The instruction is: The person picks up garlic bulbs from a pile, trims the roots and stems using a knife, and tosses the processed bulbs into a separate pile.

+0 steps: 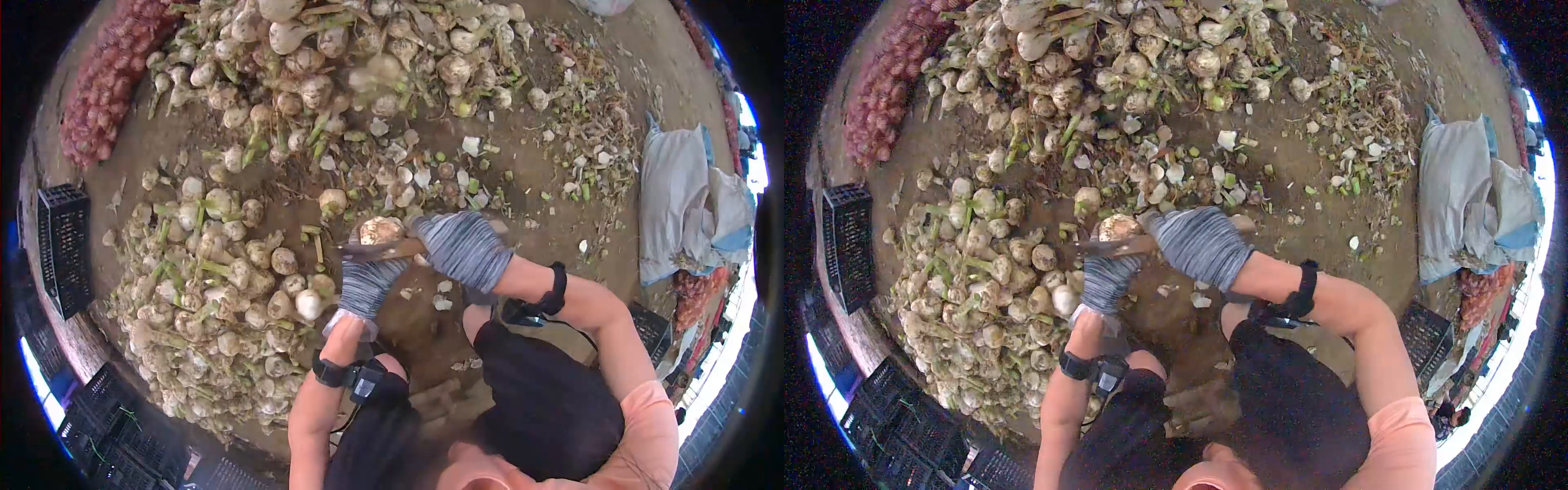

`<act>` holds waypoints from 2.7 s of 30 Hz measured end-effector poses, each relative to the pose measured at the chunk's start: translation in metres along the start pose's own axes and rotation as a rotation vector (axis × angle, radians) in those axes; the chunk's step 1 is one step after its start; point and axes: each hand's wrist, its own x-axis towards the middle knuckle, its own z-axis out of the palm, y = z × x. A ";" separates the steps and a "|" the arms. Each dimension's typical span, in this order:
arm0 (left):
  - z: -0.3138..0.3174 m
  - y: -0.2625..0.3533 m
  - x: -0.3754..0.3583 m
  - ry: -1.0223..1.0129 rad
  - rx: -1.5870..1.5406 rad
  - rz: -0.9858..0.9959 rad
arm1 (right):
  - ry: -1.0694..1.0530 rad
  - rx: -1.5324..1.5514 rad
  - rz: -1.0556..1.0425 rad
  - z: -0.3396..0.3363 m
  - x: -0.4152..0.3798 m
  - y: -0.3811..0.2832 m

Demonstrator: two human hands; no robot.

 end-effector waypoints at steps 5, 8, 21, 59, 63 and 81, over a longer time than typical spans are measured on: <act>0.005 -0.008 -0.012 -0.044 0.104 0.100 | 0.038 0.001 -0.099 0.002 0.001 -0.002; -0.035 0.035 -0.006 0.049 -0.474 -0.090 | 0.082 -0.045 -0.127 0.030 -0.007 0.034; -0.052 0.036 -0.001 -0.132 -0.820 -0.200 | 0.069 0.429 0.078 0.045 -0.007 0.049; -0.039 0.039 0.015 0.175 -1.520 -0.450 | 0.223 0.471 0.155 0.017 -0.014 0.032; -0.034 0.025 0.012 0.070 -1.170 -0.413 | -0.064 -0.004 -0.003 -0.012 -0.009 0.014; -0.075 0.049 -0.007 0.074 -0.944 -0.486 | -0.060 -0.059 0.211 0.020 -0.029 0.097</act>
